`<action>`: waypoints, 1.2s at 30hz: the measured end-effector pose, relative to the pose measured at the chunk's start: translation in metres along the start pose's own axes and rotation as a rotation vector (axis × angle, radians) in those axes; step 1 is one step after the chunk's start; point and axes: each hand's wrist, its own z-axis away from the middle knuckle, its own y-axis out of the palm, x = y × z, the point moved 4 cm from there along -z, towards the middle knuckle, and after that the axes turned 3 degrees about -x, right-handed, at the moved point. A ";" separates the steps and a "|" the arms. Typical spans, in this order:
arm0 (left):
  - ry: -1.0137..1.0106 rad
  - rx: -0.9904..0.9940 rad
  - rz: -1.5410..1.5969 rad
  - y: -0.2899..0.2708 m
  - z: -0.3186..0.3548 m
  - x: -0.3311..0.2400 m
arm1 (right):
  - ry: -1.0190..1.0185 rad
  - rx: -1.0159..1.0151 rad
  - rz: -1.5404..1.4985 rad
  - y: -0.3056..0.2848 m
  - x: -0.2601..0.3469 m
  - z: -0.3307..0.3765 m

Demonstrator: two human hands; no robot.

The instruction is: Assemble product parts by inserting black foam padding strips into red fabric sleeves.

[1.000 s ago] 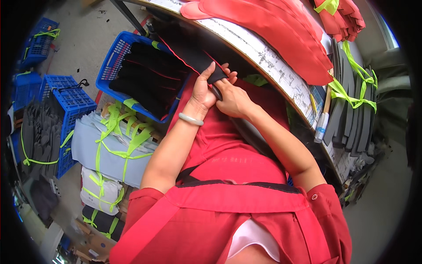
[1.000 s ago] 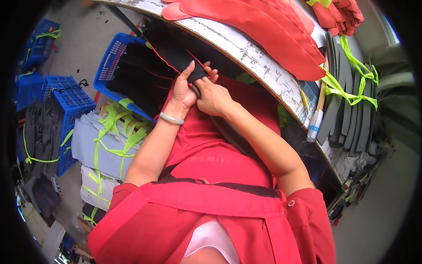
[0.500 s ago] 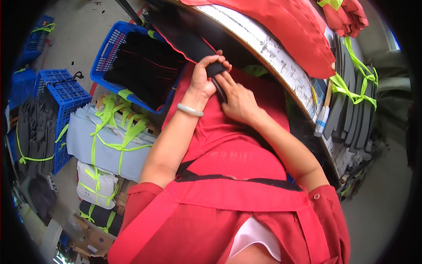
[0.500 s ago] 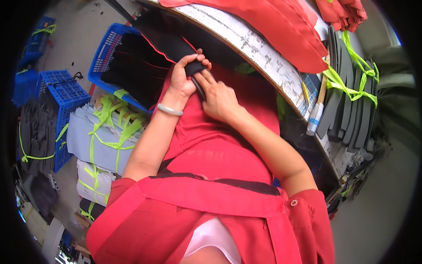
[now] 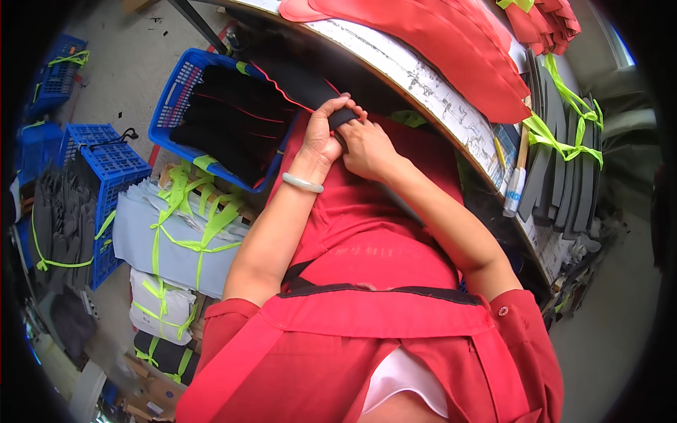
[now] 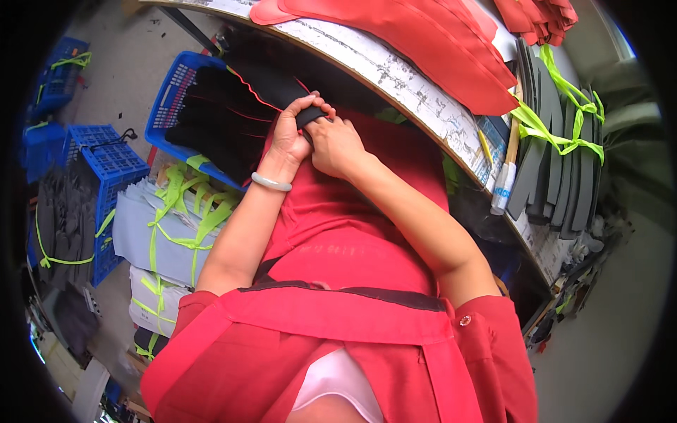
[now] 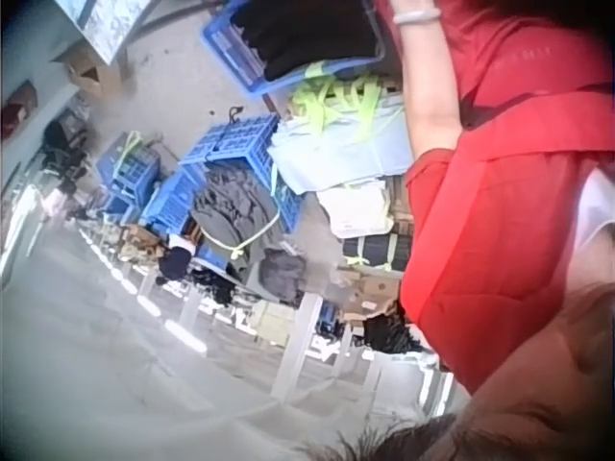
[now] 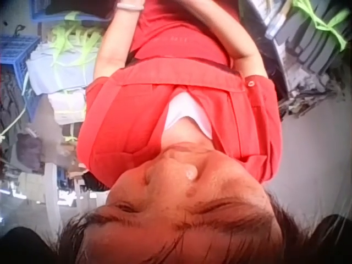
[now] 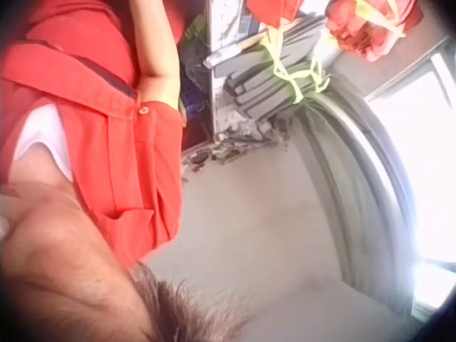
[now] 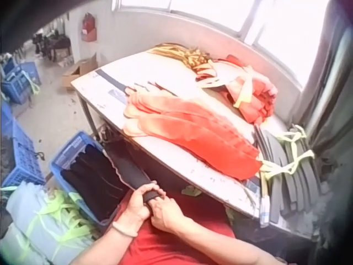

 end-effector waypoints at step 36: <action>0.048 0.059 -0.049 0.009 0.001 0.003 | 0.057 -0.033 -0.042 -0.016 -0.002 0.026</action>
